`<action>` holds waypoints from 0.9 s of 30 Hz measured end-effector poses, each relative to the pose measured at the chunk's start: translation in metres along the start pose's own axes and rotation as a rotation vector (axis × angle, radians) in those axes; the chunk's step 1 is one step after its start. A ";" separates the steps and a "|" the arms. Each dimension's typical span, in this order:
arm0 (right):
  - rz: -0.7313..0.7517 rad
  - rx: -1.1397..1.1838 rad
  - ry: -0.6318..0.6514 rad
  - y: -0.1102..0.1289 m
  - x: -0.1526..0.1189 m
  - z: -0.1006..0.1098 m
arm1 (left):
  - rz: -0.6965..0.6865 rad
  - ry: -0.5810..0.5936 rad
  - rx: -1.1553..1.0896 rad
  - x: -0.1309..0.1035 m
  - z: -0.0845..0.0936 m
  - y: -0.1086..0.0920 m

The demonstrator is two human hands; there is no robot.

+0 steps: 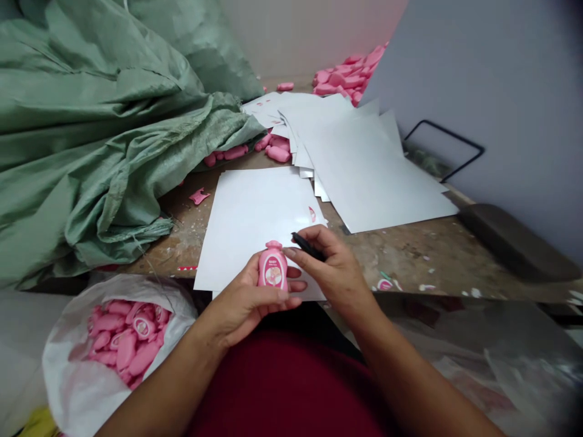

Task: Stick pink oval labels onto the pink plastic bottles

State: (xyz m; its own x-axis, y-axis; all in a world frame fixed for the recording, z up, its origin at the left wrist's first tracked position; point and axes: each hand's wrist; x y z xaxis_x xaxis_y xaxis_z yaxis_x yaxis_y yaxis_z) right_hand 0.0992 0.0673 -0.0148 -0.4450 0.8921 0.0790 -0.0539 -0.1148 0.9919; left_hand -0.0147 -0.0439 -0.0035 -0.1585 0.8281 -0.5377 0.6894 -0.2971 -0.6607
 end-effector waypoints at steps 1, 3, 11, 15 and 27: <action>0.012 -0.011 -0.019 -0.002 0.001 0.001 | 0.006 -0.001 -0.026 0.001 0.002 -0.001; 0.002 -0.026 -0.032 -0.005 0.003 0.003 | 0.002 -0.019 -0.071 0.003 0.007 -0.005; -0.120 -0.075 -0.126 -0.014 0.019 0.026 | -0.091 -0.405 0.595 -0.072 0.117 -0.048; -0.216 -0.120 -0.216 -0.015 0.032 0.039 | -0.217 -0.844 1.119 -0.121 0.167 -0.076; -0.172 -0.409 -0.255 -0.050 0.036 0.071 | -0.749 -0.798 1.312 0.098 0.119 -0.166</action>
State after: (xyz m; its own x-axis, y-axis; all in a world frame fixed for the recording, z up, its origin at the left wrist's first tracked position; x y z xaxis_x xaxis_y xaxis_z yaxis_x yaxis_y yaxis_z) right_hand 0.1492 0.1358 -0.0546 -0.1697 0.9855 -0.0099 -0.4756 -0.0730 0.8766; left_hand -0.2294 0.0301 -0.0089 -0.7216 0.6537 0.2277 -0.6298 -0.4834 -0.6081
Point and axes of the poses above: each hand's wrist, its own x-axis towards the middle knuckle, its own z-axis out of the back of the hand, y = z × x, and after that the axes turned 7 degrees about -y, right-handed
